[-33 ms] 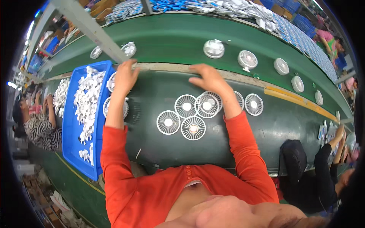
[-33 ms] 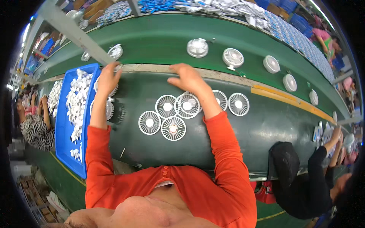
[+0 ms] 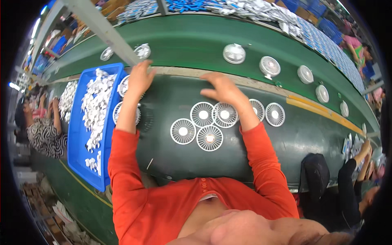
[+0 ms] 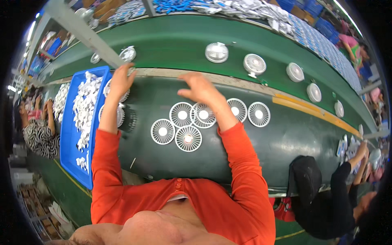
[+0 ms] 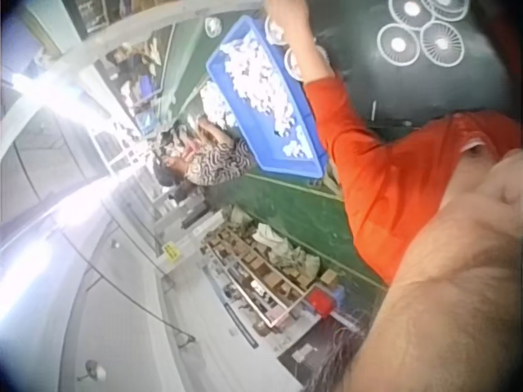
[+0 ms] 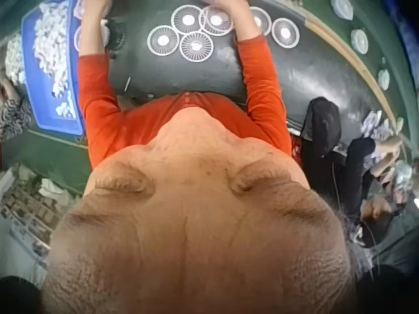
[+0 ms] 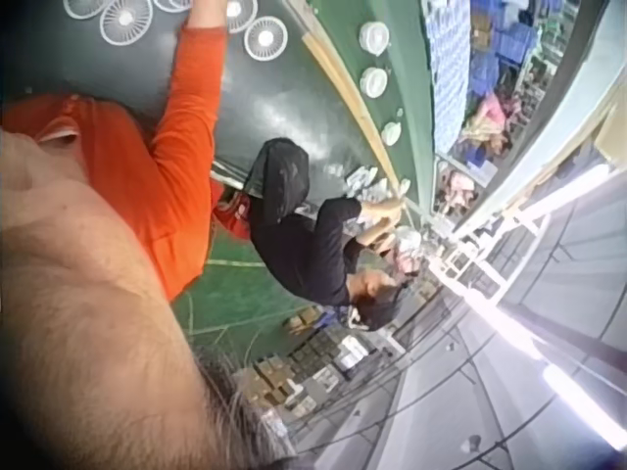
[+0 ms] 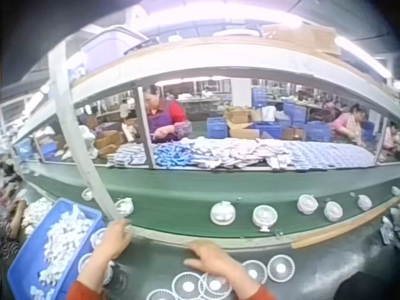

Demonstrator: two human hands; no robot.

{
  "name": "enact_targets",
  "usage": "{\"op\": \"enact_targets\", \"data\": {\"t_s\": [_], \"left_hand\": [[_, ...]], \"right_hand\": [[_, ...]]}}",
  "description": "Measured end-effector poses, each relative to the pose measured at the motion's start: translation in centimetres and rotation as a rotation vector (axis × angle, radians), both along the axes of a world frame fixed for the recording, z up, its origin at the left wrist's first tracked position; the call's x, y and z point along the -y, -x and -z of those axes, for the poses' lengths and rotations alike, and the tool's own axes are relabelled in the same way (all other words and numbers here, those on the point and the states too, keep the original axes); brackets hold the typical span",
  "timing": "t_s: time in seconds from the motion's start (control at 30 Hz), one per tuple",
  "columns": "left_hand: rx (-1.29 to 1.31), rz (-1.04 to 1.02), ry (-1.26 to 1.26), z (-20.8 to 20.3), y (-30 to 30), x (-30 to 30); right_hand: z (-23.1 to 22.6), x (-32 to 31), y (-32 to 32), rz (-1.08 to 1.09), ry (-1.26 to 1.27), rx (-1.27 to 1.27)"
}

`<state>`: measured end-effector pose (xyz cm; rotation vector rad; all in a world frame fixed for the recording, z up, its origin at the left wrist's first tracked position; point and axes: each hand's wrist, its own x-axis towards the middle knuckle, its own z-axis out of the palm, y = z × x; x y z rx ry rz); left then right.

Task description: Assembling the protective grilles for small electronic fans on an assembly line.

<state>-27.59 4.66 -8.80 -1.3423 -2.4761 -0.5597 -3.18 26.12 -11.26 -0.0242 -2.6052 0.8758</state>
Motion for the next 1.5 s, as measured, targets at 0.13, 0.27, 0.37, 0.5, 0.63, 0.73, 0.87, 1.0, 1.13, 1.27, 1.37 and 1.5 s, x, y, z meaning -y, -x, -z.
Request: {"op": "enact_targets", "data": {"t_s": [0.13,0.27,0.37,0.5,0.63,0.73,0.87,1.0,1.13,1.27,1.37,1.5], "left_hand": [[0.043,-0.086,0.129,2.0,3.6,-4.1],[-0.064,-0.23,0.172,3.7,8.0,-5.1],[0.14,-0.273,0.212,2.1,7.1,-10.3],[0.226,-0.547,0.094,2.8,9.1,-9.4],[0.144,-0.587,0.15,2.7,9.3,-10.8],[0.125,-0.638,0.12,3.6,9.8,-11.1],[0.306,-0.622,0.102,4.8,11.3,-10.6],[0.32,-0.477,0.084,5.7,11.0,-10.5],[0.366,-0.248,0.053,5.4,7.5,-11.7],[0.367,-0.169,-0.061,5.5,4.6,-10.8],[0.357,-0.053,-0.313,5.6,1.4,-10.8],[0.544,0.13,-0.648,4.3,-5.1,-10.2]], "right_hand": [[0.1,5.5,0.6,-0.217,-0.056,0.24],[0.6,9.4,0.7,-0.234,-0.218,0.227],[1.7,7.9,0.0,-0.174,-0.24,0.227],[0.2,10.5,0.4,-0.337,-0.09,0.18],[0.8,11.6,-0.2,-0.505,-0.192,0.222],[0.6,11.6,-0.1,-0.464,-0.254,0.185],[0.1,11.2,0.8,-0.429,-0.107,0.141],[0.6,10.7,1.5,-0.352,0.001,0.088],[0.9,8.9,1.6,-0.283,0.227,0.06],[-0.4,7.5,2.0,-0.084,0.409,-0.063],[-1.2,5.3,1.8,0.127,0.505,-0.321],[-2.8,3.1,1.1,0.285,0.147,-0.584]]}}
